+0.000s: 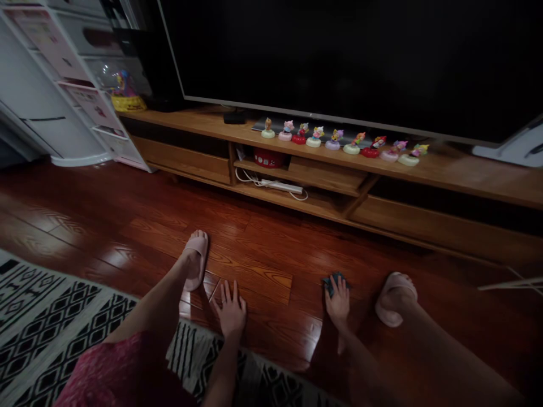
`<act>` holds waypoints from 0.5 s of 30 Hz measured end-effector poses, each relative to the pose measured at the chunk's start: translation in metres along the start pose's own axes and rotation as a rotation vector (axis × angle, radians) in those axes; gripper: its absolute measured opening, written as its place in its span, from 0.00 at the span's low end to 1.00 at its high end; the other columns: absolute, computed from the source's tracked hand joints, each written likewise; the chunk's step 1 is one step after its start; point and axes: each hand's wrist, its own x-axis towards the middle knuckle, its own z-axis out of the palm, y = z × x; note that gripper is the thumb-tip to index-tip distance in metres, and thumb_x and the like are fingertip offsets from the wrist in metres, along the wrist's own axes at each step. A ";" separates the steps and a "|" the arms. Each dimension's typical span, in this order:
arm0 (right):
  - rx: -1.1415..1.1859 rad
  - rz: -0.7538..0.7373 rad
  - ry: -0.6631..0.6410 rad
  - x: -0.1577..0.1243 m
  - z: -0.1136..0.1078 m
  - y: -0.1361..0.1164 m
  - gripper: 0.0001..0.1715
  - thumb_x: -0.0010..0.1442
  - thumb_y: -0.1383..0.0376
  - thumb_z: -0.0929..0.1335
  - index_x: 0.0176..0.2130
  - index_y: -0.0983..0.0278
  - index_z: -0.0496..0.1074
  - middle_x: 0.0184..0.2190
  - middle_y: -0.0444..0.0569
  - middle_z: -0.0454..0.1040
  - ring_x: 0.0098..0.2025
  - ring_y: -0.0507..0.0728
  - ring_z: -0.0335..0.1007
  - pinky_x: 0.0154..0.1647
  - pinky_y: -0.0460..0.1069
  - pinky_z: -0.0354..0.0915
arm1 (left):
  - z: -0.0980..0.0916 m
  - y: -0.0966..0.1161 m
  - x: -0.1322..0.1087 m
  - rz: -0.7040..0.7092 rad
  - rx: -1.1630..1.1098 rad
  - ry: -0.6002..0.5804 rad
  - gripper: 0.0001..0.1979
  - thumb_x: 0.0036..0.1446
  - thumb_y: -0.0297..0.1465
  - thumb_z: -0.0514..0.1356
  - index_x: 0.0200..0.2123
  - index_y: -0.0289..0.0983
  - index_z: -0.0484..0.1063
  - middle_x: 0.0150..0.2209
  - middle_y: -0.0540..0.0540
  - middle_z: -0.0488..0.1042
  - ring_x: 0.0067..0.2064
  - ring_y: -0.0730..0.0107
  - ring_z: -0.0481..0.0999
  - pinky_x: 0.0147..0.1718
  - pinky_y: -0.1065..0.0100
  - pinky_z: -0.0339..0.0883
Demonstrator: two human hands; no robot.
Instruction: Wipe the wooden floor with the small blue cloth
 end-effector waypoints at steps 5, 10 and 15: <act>0.023 0.105 0.058 -0.053 0.011 -0.071 0.37 0.67 0.56 0.56 0.68 0.69 0.63 0.73 0.64 0.52 0.76 0.71 0.38 0.70 0.73 0.47 | -0.005 0.001 0.000 -0.008 -0.009 -0.009 0.30 0.65 0.30 0.47 0.70 0.39 0.57 0.73 0.37 0.52 0.74 0.53 0.52 0.71 0.36 0.37; 0.161 -0.360 -0.177 -0.139 0.039 -0.182 0.38 0.62 0.65 0.63 0.70 0.59 0.60 0.75 0.53 0.50 0.76 0.65 0.39 0.72 0.69 0.47 | -0.001 -0.002 -0.001 0.012 0.000 0.004 0.30 0.65 0.30 0.47 0.70 0.38 0.58 0.73 0.35 0.53 0.74 0.54 0.54 0.71 0.36 0.36; 0.184 -0.647 -0.362 -0.156 0.048 -0.199 0.49 0.53 0.72 0.68 0.71 0.53 0.58 0.74 0.48 0.52 0.75 0.62 0.46 0.73 0.64 0.51 | 0.007 -0.002 0.000 0.003 0.016 0.009 0.30 0.64 0.30 0.47 0.69 0.41 0.59 0.73 0.37 0.55 0.74 0.56 0.54 0.71 0.37 0.38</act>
